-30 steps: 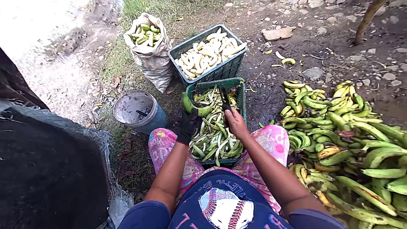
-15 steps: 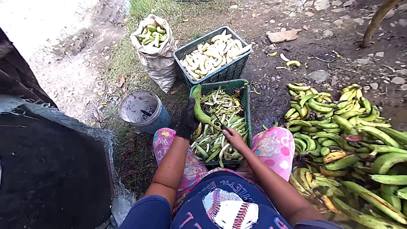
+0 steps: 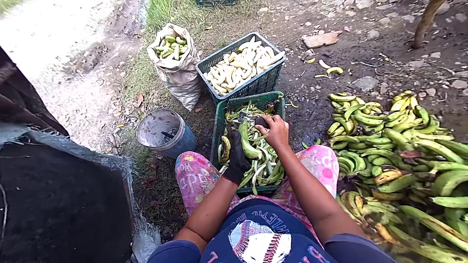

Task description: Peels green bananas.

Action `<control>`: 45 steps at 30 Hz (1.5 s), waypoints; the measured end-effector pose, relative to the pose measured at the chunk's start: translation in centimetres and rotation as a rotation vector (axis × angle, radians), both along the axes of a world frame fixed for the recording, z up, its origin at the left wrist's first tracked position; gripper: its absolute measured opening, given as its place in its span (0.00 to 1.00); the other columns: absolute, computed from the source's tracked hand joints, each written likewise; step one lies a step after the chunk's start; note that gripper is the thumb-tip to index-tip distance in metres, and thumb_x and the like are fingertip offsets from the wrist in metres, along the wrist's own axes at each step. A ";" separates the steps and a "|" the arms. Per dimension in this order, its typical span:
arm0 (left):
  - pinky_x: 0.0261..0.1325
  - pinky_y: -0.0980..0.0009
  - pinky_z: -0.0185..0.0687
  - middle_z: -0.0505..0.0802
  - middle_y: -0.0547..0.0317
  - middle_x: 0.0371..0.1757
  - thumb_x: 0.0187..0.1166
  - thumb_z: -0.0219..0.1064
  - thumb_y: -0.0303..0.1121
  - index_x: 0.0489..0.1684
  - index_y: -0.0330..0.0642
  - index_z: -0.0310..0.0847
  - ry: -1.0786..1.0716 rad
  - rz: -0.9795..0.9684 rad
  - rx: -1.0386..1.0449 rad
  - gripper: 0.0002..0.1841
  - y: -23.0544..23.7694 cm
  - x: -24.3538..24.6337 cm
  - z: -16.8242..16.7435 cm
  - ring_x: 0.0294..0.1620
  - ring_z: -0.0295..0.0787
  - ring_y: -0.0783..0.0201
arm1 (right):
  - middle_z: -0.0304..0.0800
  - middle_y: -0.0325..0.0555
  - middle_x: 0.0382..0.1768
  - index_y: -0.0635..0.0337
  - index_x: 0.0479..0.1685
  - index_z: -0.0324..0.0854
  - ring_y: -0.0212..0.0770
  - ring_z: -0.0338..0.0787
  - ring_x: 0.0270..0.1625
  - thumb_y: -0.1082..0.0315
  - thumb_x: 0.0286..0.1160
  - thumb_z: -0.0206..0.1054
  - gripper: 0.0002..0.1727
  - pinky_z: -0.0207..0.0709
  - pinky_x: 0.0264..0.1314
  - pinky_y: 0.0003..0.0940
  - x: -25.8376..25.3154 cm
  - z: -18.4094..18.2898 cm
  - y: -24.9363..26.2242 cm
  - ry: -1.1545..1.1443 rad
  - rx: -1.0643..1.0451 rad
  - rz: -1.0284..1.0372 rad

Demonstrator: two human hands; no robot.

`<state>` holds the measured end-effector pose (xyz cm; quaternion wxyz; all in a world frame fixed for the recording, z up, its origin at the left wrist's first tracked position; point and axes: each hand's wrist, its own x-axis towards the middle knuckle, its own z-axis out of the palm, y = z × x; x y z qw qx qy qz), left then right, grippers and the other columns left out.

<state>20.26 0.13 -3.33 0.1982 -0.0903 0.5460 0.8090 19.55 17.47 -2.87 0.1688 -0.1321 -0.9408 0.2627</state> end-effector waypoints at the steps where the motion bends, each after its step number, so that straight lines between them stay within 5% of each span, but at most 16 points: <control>1: 0.63 0.48 0.84 0.83 0.52 0.72 0.91 0.46 0.58 0.85 0.57 0.66 0.000 -0.020 0.028 0.28 -0.4 0.0 -0.2 0.67 0.83 0.55 | 0.87 0.60 0.56 0.44 0.71 0.86 0.61 0.86 0.60 0.40 0.75 0.71 0.29 0.73 0.64 0.66 0.0 -0.1 -0.3 -0.012 -0.027 -0.019; 5: 0.58 0.52 0.87 0.86 0.48 0.66 0.90 0.54 0.50 0.84 0.53 0.65 0.029 -0.050 -0.013 0.26 -1.8 0.6 -0.5 0.59 0.87 0.55 | 0.85 0.65 0.64 0.44 0.78 0.80 0.66 0.83 0.68 0.37 0.84 0.59 0.31 0.69 0.68 0.72 -0.1 1.9 2.4 -0.176 -0.253 -0.182; 10: 0.49 0.60 0.88 0.90 0.53 0.50 0.90 0.52 0.51 0.72 0.45 0.75 0.323 -0.043 -0.217 0.24 -4.1 -3.0 -1.5 0.45 0.88 0.63 | 0.88 0.55 0.62 0.46 0.74 0.84 0.59 0.88 0.63 0.41 0.85 0.60 0.28 0.78 0.63 0.70 3.0 2.1 0.8 -0.171 -0.320 0.204; 14: 0.62 0.51 0.82 0.86 0.52 0.68 0.89 0.49 0.58 0.84 0.53 0.67 0.519 -0.014 -0.582 0.30 -5.4 -5.6 1.8 0.62 0.84 0.59 | 0.90 0.50 0.51 0.44 0.71 0.86 0.52 0.90 0.54 0.28 0.79 0.54 0.37 0.79 0.60 0.63 5.9 0.9 -2.3 -0.104 -0.275 0.411; 18: 0.55 0.59 0.85 0.88 0.59 0.61 0.90 0.45 0.60 0.78 0.57 0.72 0.523 -0.066 -0.418 0.28 -5.1 -4.6 3.5 0.55 0.86 0.66 | 0.90 0.55 0.48 0.46 0.67 0.89 0.57 0.89 0.52 0.26 0.78 0.50 0.39 0.77 0.58 0.62 3.5 2.6 -1.8 0.139 -0.055 0.411; 21: 0.59 0.59 0.85 0.88 0.55 0.63 0.93 0.44 0.51 0.78 0.51 0.74 0.527 -0.202 -0.393 0.25 -4.8 -3.1 2.4 0.56 0.86 0.66 | 0.88 0.61 0.50 0.45 0.67 0.89 0.62 0.88 0.53 0.29 0.78 0.56 0.35 0.72 0.65 0.66 -0.5 4.7 -0.1 0.344 0.129 0.255; 23: 0.54 0.63 0.87 0.90 0.56 0.56 0.94 0.41 0.51 0.74 0.48 0.77 0.493 -0.203 -0.360 0.26 -4.5 -2.2 1.5 0.50 0.88 0.68 | 0.88 0.60 0.49 0.45 0.67 0.89 0.61 0.87 0.53 0.31 0.78 0.59 0.34 0.70 0.64 0.65 -2.0 5.6 -0.2 0.423 0.131 0.139; 24: 0.60 0.61 0.85 0.89 0.54 0.60 0.94 0.40 0.50 0.77 0.48 0.75 0.505 -0.196 -0.365 0.27 -4.7 -2.1 0.9 0.55 0.87 0.67 | 0.88 0.61 0.50 0.46 0.67 0.89 0.62 0.87 0.53 0.31 0.79 0.57 0.34 0.71 0.63 0.65 -2.1 5.8 -0.8 0.418 0.079 0.120; 28: 0.63 0.59 0.85 0.89 0.60 0.62 0.92 0.38 0.58 0.77 0.53 0.73 0.473 0.080 -0.184 0.29 -5.7 -4.2 -0.5 0.59 0.86 0.67 | 0.89 0.55 0.49 0.45 0.70 0.87 0.57 0.88 0.53 0.33 0.80 0.58 0.33 0.76 0.58 0.63 1.5 3.2 -4.8 0.177 -0.057 0.242; 33: 0.72 0.65 0.78 0.82 0.69 0.69 0.90 0.38 0.62 0.82 0.56 0.60 0.766 0.372 -0.060 0.30 -4.6 -7.0 2.8 0.69 0.78 0.73 | 0.89 0.54 0.47 0.47 0.68 0.88 0.56 0.89 0.51 0.29 0.78 0.54 0.37 0.76 0.56 0.61 5.0 0.2 -7.1 0.132 -0.116 0.227; 37: 0.70 0.63 0.80 0.84 0.64 0.71 0.93 0.41 0.54 0.82 0.54 0.66 0.632 0.050 -0.133 0.26 -4.0 -5.1 2.7 0.68 0.81 0.71 | 0.89 0.61 0.51 0.44 0.69 0.88 0.63 0.88 0.56 0.30 0.79 0.54 0.36 0.72 0.64 0.68 0.8 3.0 -3.2 0.233 -0.020 0.206; 40: 0.71 0.55 0.79 0.86 0.48 0.69 0.94 0.45 0.46 0.80 0.44 0.73 0.600 -0.302 -0.502 0.25 -5.5 -4.8 1.4 0.67 0.83 0.61 | 0.88 0.61 0.53 0.42 0.72 0.86 0.63 0.87 0.57 0.30 0.79 0.56 0.34 0.69 0.67 0.67 -2.0 5.6 -1.1 0.248 0.053 0.165; 43: 0.66 0.63 0.80 0.89 0.45 0.59 0.93 0.49 0.40 0.74 0.36 0.76 0.654 -0.366 -0.670 0.22 -6.5 -5.0 0.8 0.58 0.85 0.65 | 0.88 0.60 0.52 0.42 0.72 0.86 0.62 0.87 0.56 0.33 0.81 0.57 0.32 0.71 0.63 0.66 -2.3 6.0 -1.6 0.212 0.005 0.139; 45: 0.69 0.60 0.79 0.88 0.44 0.63 0.94 0.46 0.41 0.75 0.35 0.75 0.633 -0.262 -0.642 0.23 -7.0 -5.4 -0.9 0.63 0.84 0.62 | 0.88 0.60 0.52 0.43 0.72 0.86 0.61 0.88 0.56 0.33 0.81 0.56 0.32 0.71 0.62 0.66 -1.2 5.0 -2.1 0.162 -0.044 0.128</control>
